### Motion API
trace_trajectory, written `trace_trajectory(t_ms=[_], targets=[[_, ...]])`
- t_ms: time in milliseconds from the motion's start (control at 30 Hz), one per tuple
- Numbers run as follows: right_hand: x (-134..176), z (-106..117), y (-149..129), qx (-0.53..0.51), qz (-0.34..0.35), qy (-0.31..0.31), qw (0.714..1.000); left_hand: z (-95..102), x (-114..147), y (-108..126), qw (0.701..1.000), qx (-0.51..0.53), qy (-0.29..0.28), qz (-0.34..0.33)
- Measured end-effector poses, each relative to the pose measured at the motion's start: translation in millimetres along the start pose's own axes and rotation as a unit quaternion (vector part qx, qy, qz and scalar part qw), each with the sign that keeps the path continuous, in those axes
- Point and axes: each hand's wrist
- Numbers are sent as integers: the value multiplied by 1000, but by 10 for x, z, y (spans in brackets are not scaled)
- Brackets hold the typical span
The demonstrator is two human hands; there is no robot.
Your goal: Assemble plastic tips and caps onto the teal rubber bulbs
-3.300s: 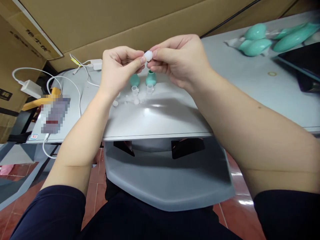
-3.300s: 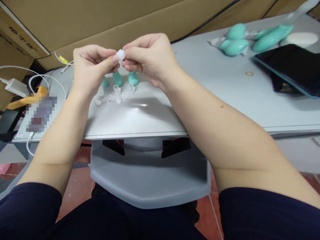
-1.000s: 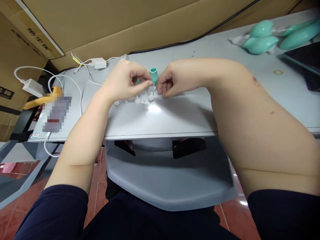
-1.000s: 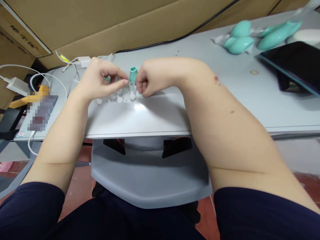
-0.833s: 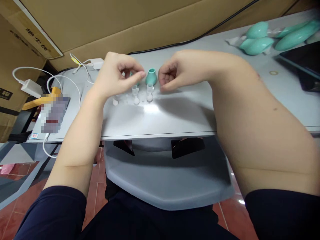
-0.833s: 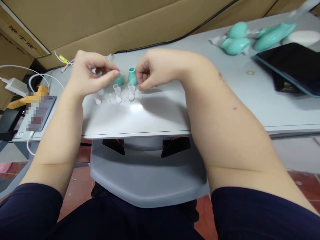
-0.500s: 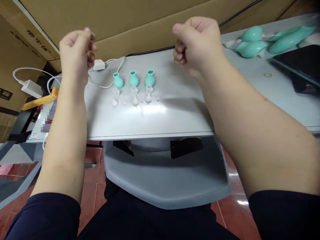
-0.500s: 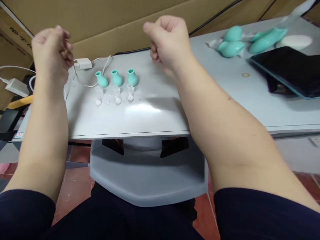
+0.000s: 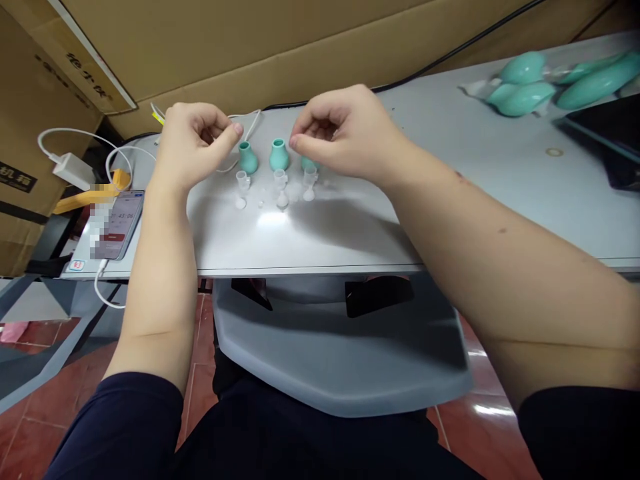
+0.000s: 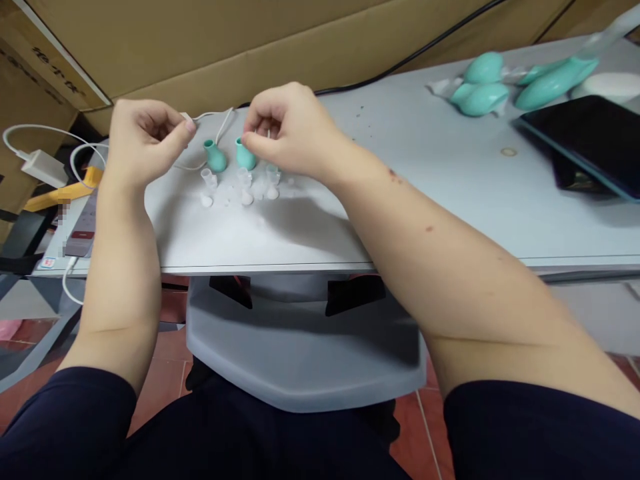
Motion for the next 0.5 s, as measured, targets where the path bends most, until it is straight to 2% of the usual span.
trace_trajectory(t_ms=[133,200,300,400,500], targets=[[-36,-70,-217,97,52,-81,991,143,72,114,993,39,-112,-4],[-55,-151,-306,168,47,-123,977,207,77,109,982,58,-182,-4],[-74,-310,-383,221,43,-149,963,250,67,50,964,56,-261,9],[-91,-455,-381,261,46,-163,950,218,55,-22,952,38,-303,19],[-106,-545,-323,244,78,-179,950,148,46,-72,947,26,-320,4]])
Point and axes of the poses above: each hand's wrist, its own x-axis away from the middle knuckle, its own z-axis out of the back of the hand, y = z × x, and after that the axes turned 13 degrees about -z, right-handed
